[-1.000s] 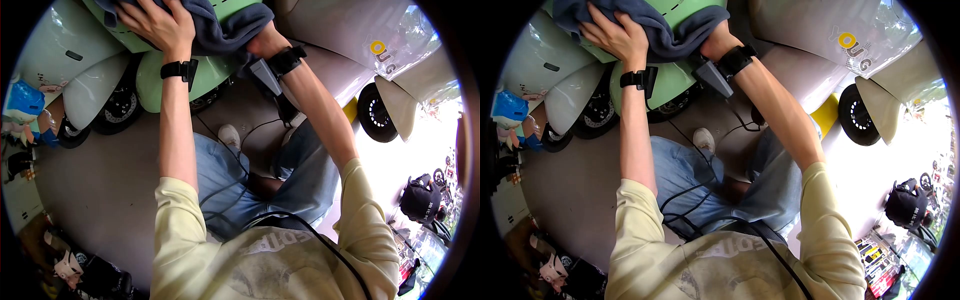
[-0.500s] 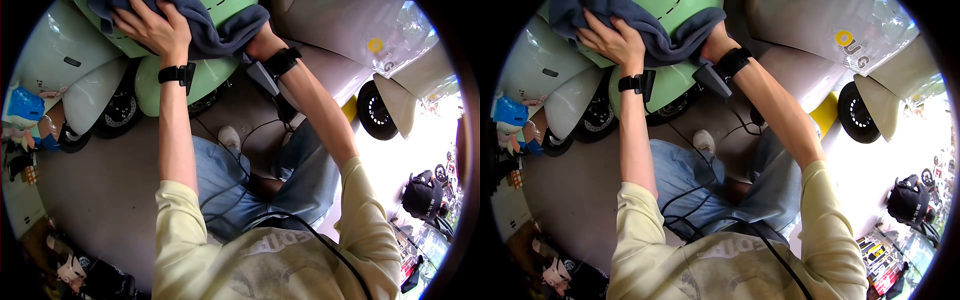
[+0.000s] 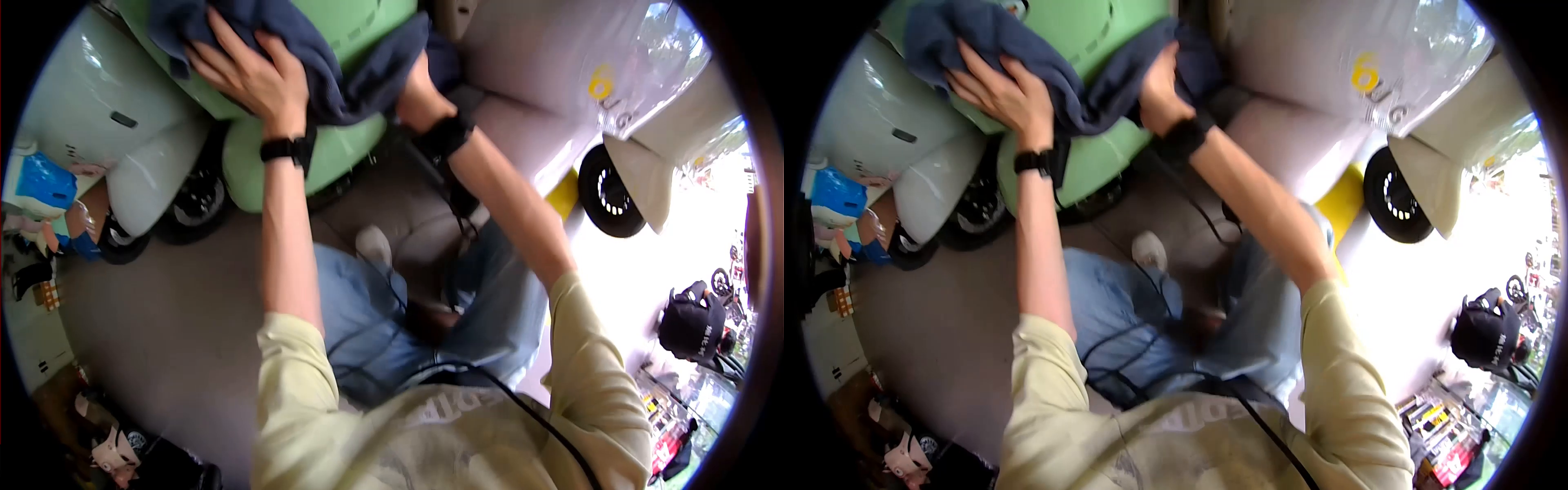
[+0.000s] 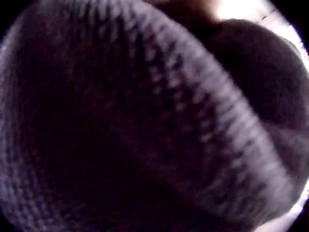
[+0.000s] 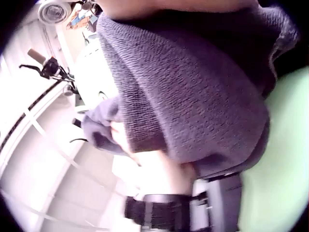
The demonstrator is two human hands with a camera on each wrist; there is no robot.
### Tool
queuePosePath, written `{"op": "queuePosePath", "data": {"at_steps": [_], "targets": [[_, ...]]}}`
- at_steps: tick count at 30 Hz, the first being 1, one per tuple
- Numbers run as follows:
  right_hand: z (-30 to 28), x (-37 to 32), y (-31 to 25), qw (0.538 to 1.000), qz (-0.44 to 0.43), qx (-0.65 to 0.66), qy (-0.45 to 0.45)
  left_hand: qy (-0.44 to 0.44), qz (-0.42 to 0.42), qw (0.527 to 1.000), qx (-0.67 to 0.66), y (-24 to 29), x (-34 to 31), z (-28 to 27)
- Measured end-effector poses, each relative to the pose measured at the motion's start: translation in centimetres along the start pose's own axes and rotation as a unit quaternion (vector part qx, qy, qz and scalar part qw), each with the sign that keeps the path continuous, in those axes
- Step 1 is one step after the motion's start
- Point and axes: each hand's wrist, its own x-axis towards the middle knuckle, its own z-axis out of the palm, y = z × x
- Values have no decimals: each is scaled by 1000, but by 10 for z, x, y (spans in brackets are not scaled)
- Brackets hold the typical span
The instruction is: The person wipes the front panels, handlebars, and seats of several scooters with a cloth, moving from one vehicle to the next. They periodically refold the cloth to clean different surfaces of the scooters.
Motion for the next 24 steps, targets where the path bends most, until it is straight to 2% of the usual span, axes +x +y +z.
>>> {"op": "queuePosePath", "data": {"at_steps": [1, 2, 3, 4, 5, 6, 7, 8, 12, 15, 16, 17, 18, 19, 20, 22, 24], "targets": [[-1, 16, 15, 998, -37, -38, 21, -1, -4, 1000, 11, 2, 1, -2], [-15, 30, 7, 996, -49, -56, -54, -11, -20, 1000, 21, 4, 3, -3], [11, 0, -15, 955, -200, -50, -213, -17, -34, 999, 35, 3, 3, -3], [19, -10, -19, 868, -372, -282, -167, -22, -48, 998, 41, 6, 2, -3], [29, -23, -25, 715, -518, -468, -39, -24, -62, 997, 42, 9, 3, -4], [61, -52, -42, 693, -484, -533, 33, -41, -63, 995, 59, 7, 3, -4], [75, -64, -50, 683, -503, -529, 10, -42, -56, 995, 76, 6, 2, -1], [85, -75, -54, 646, -507, -571, -5, -50, -44, 994, 82, 5, 2, -2], [92, -65, -52, 556, -552, -621, 22, -124, -25, 991, 43, 4, 4, -5], [109, -56, -79, 533, -582, -613, -32, -127, 11, 992, 22, 9, 15, -10], [128, -55, -99, 491, -613, -618, -25, -129, 8, 991, 27, 8, 15, -9], [150, -56, -118, 491, -599, -631, -45, -133, 6, 991, 32, 6, 14, -8], [170, -45, -135, 486, -622, -612, -54, -139, 4, 990, 37, 4, 13, -6], [201, -52, -152, 489, -596, -636, -27, -146, -7, 989, 39, 4, 13, -4], [225, -42, -164, 445, -649, -617, -5, -143, -20, 989, 28, 7, 17, -3], [264, -37, -183, 369, -699, -612, 27, -138, -47, 989, 8, 19, 32, -7], [280, -34, -191, 327, -741, -586, 15, -160, -68, 985, -9, 27, 49, -15]]}}
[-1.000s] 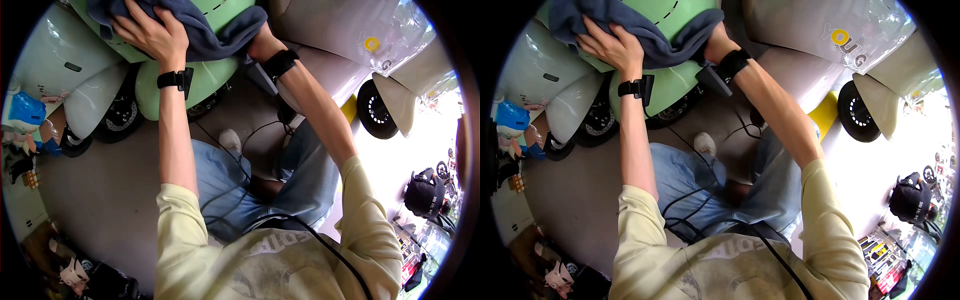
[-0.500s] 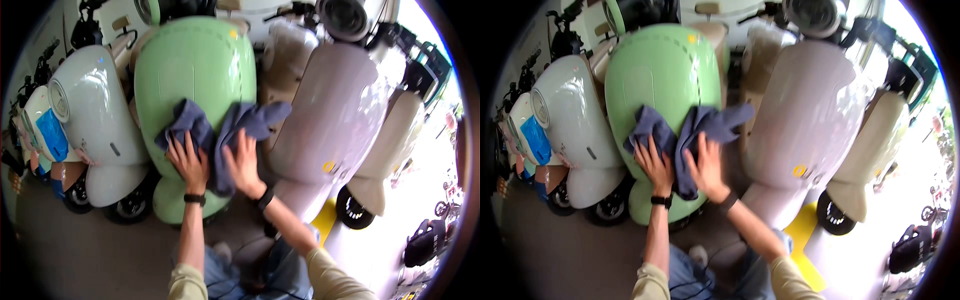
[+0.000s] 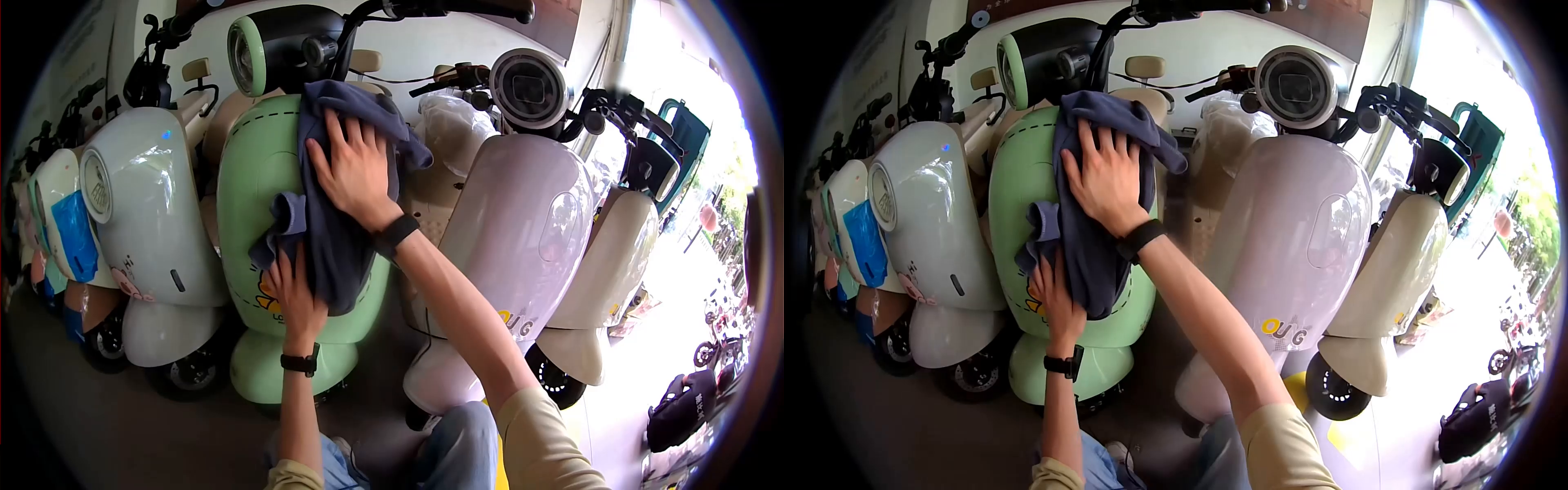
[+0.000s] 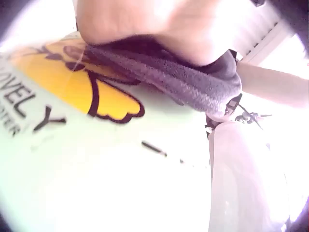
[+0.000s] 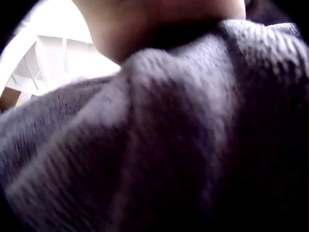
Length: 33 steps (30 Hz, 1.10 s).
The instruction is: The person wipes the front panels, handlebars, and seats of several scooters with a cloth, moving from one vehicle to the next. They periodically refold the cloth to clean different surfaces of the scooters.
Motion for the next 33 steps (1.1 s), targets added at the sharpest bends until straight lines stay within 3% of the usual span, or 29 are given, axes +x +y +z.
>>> {"op": "queuePosePath", "data": {"at_steps": [4, 6, 7, 10, 14, 15, 16, 18, 22, 24, 26, 27, 28, 33], "targets": [[-17, -24, -8, 997, -29, 5, -74, -1, 18, 1000, -12, 3, 8, -8], [-34, -44, -15, 941, 49, 60, -330, 4, 35, 999, -29, 4, 7, -10], [-16, -70, -1, 980, -83, 34, -180, 4, 41, 998, -51, 6, 7, -13], [-3, -82, 7, 983, -81, 53, -154, 4, 50, 997, -66, 12, 6, -15], [-6, -23, 3, 983, -76, 89, -145, 4, 47, 998, -42, 18, 6, -21], [-9, -4, 0, 977, -30, 92, -188, -10, 34, 999, -42, 17, 6, -21], [-20, 21, -5, 950, 49, 100, -292, -15, 27, 999, -35, 18, 6, -22], [-8, 37, 4, 976, 14, 101, -191, -25, 15, 999, -24, 19, 7, -22], [2, 29, 7, 994, -39, 53, -90, -25, 16, 999, -26, 18, 6, -21], [-9, 8, -5, 991, 17, 45, -127, -20, 28, 999, -32, 15, 5, -19], [-30, -15, -16, 952, 97, 69, -283, -19, 41, 998, -32, 14, 2, -15], [-13, -45, -5, 989, -46, 11, -141, -18, 48, 998, -33, 14, 1, -14], [-15, -57, -6, 986, -56, 57, -144, -12, 43, 998, -36, 14, -2, -11], [-6, -65, -2, 976, -121, 50, -177, -28, 36, 999, -21, 6, -10, -3]]}}
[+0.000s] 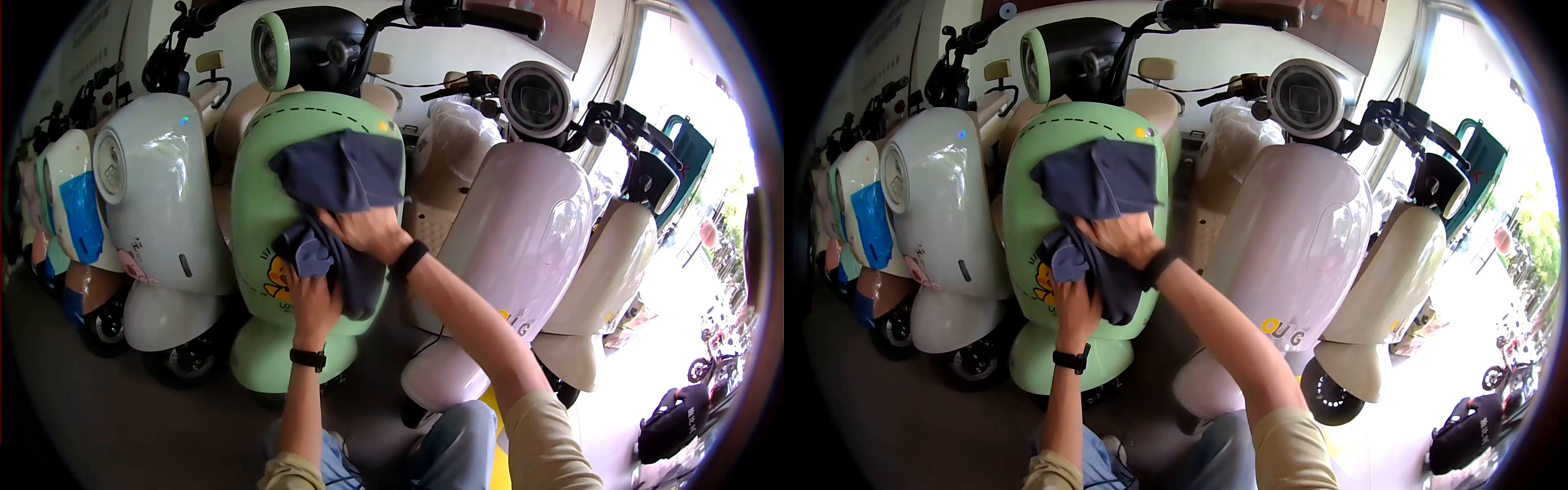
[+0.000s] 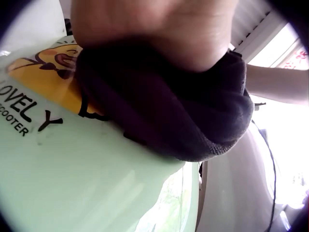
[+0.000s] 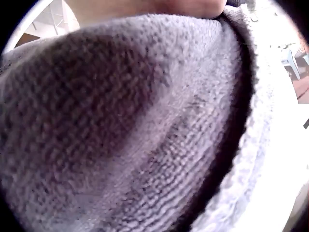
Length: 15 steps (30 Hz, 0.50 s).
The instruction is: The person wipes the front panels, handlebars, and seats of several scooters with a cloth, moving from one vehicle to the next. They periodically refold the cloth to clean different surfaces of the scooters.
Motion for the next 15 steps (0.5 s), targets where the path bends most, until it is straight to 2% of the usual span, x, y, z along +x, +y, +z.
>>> {"op": "queuePosePath", "data": {"at_steps": [3, 5, 6, 7, 9, 11, 13, 15], "targets": [[0, 35, 8, 997, -52, -59, -3, 17, 9, 1000, 22, -1, 0, -1], [-9, 66, 11, 992, -33, -100, -73, -25, -52, 998, 29, -3, 3, -7], [-27, 84, 8, 986, 27, -26, -162, -44, -85, 995, 33, -5, 5, -10], [-38, 96, 7, 976, 94, 50, -188, -27, -91, 995, 37, -8, 5, -11], [-35, 113, 17, 978, 125, 56, -157, 9, -106, 993, 43, -16, 4, -13], [-17, 115, 36, 996, 77, 42, -19, 40, -122, 991, 47, -24, 3, -10], [-23, 116, 41, 990, 108, 60, -61, 63, -128, 988, 51, -31, 2, -8], [-14, 110, 46, 994, 99, 35, -4, 76, -132, 987, 60, -33, 5, -9]]}}
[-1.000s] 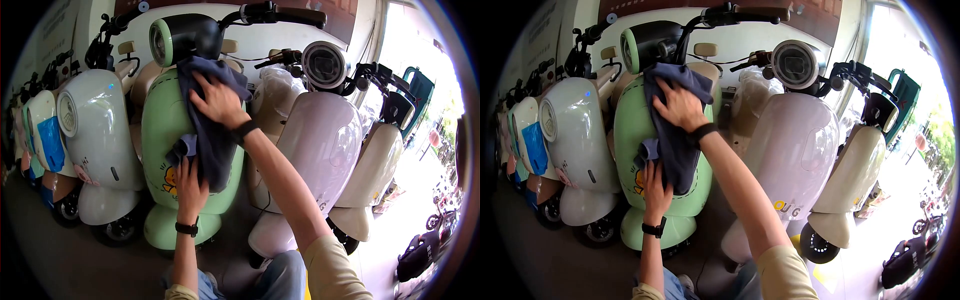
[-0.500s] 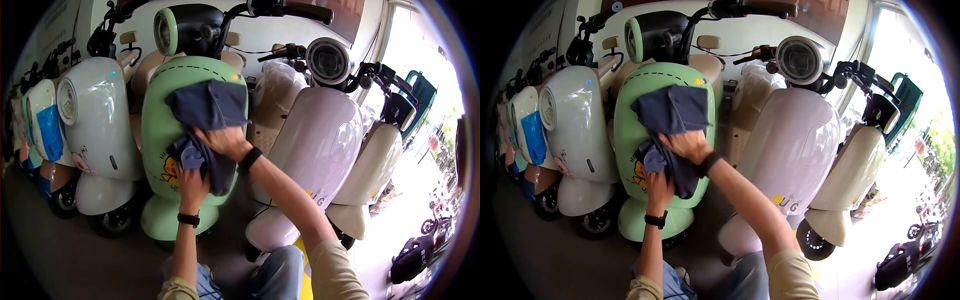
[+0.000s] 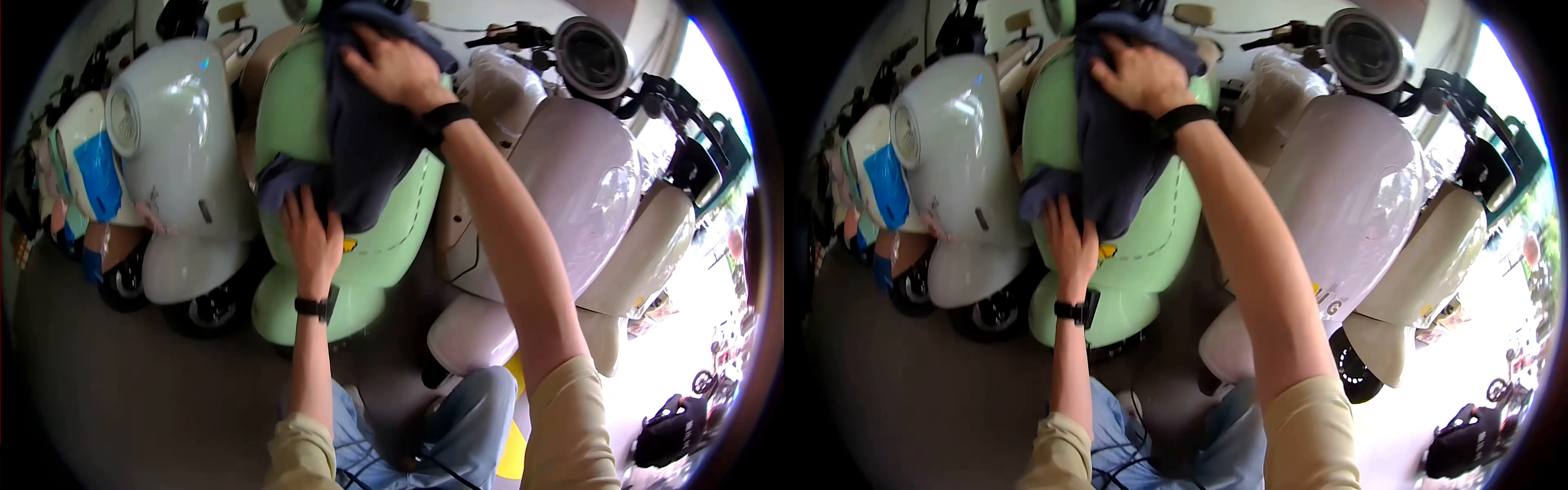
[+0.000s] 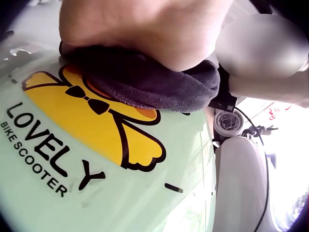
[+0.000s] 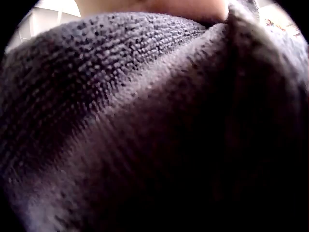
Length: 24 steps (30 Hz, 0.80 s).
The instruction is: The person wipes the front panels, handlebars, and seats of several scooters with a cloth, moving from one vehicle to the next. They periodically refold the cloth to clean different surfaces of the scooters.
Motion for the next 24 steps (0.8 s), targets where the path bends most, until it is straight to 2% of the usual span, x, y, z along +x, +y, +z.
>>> {"op": "queuePosePath", "data": {"at_steps": [2, 3, 4, 6, 8, 9, 12, 13, 14, 16, 18, 19, 20, 22, 23, 24], "targets": [[-6, -13, -8, 998, 60, 8, -23, 25, 2, 999, -29, 0, 2, 3], [6, -21, -6, 998, 33, -14, 60, 38, 14, 999, -29, 0, 3, 2], [3, -30, -5, 992, -32, -44, 114, 49, 28, 998, -30, 0, 4, 2], [5, -51, -15, 991, -26, -40, 126, 69, 66, 994, -46, -4, 5, 0], [2, -73, -26, 998, 39, -15, 56, 75, 83, 992, -57, -8, 7, -5], [14, -85, -21, 996, 15, -1, 92, 82, 96, 990, -64, -9, 6, -6], [36, -128, -16, 997, 34, 24, 65, 63, 42, 992, -104, -21, 3, -19], [37, -148, -19, 998, 55, 15, -5, 66, -1, 997, -37, -19, -2, -29], [39, -167, -23, 994, 74, 4, -77, 55, -41, 997, -24, -23, -5, -38], [63, -214, -25, 989, -110, -28, 99, 23, -60, 998, 0, -40, -15, -54], [53, -236, -53, 989, -127, 51, 56, 9, -79, 997, 10, -65, -31, -66], [54, -253, -64, 981, -135, 106, 92, 10, -96, 995, 6, -76, -40, -74], [42, -264, -80, 981, -130, 129, 70, 8, -114, 993, 3, -87, -49, -79], [44, -293, -102, 977, -125, 175, 15, 1, -154, 986, -69, -114, -65, -90], [44, -307, -115, 976, -111, 187, 12, -4, -204, 974, -93, -126, -73, -95], [43, -321, -129, 976, -95, 198, 11, -26, -204, 971, -124, -152, -78, -96]]}}
